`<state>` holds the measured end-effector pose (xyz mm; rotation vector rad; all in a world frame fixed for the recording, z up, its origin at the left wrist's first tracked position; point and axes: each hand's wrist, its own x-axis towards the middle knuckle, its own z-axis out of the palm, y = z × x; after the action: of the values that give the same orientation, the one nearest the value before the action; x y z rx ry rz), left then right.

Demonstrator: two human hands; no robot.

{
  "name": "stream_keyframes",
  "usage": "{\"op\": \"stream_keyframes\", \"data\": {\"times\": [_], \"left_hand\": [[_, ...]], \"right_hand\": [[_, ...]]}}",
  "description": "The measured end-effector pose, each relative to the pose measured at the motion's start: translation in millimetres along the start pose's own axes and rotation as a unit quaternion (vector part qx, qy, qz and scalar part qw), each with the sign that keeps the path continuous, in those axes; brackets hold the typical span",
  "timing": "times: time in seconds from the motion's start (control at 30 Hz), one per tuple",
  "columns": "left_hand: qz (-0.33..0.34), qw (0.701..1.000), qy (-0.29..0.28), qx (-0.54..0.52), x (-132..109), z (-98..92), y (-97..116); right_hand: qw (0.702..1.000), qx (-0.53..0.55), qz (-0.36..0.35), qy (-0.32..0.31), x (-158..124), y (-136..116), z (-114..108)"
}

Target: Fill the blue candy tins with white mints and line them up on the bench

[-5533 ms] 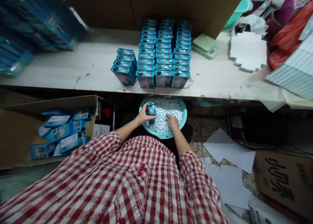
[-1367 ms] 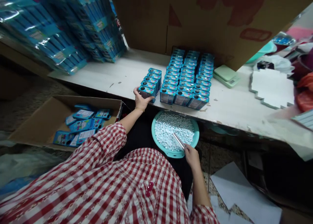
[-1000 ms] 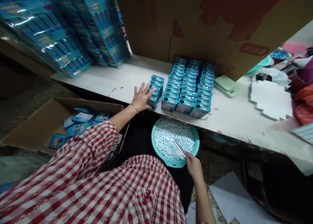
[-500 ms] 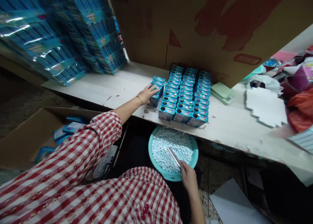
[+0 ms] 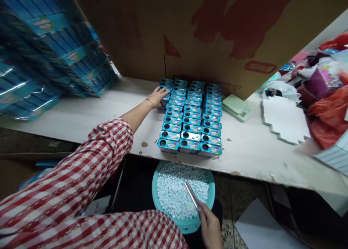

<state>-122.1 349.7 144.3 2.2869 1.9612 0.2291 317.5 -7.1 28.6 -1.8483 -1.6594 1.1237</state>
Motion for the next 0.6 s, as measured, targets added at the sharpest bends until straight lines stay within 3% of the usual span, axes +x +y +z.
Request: {"op": "stream_keyframes", "data": {"times": [0.13,0.27,0.37,0.43,0.5,0.57,0.6], "left_hand": [[-0.028,1.0,0.001,0.014,2.0,-5.5,10.4],[-0.056,0.996,0.069,-0.019,-43.8,-6.8,17.1],[-0.071,0.981,0.168,-0.07,-114.5,-3.8,2.5],[-0.1,0.961,0.239,-0.093,-176.3,-1.2,-14.9],[-0.171,0.936,0.294,-0.094,-244.5,2.8,-32.9],[-0.27,0.913,0.296,-0.074,-312.8,10.4,-47.4],[-0.317,0.91,0.261,-0.064,-345.0,16.2,-52.5]], "right_hand": [[0.999,0.037,0.006,0.009,6.0,0.4,1.6],[0.999,0.051,-0.005,0.005,15.6,1.0,6.2],[1.0,0.009,-0.012,-0.006,23.9,4.4,10.0],[0.999,-0.026,-0.017,-0.021,27.5,9.5,12.7],[0.998,-0.055,-0.025,-0.036,29.4,16.7,16.3],[0.995,-0.079,-0.034,-0.05,30.3,24.4,21.2],[0.994,-0.09,-0.038,-0.055,30.4,27.7,23.9]]}}
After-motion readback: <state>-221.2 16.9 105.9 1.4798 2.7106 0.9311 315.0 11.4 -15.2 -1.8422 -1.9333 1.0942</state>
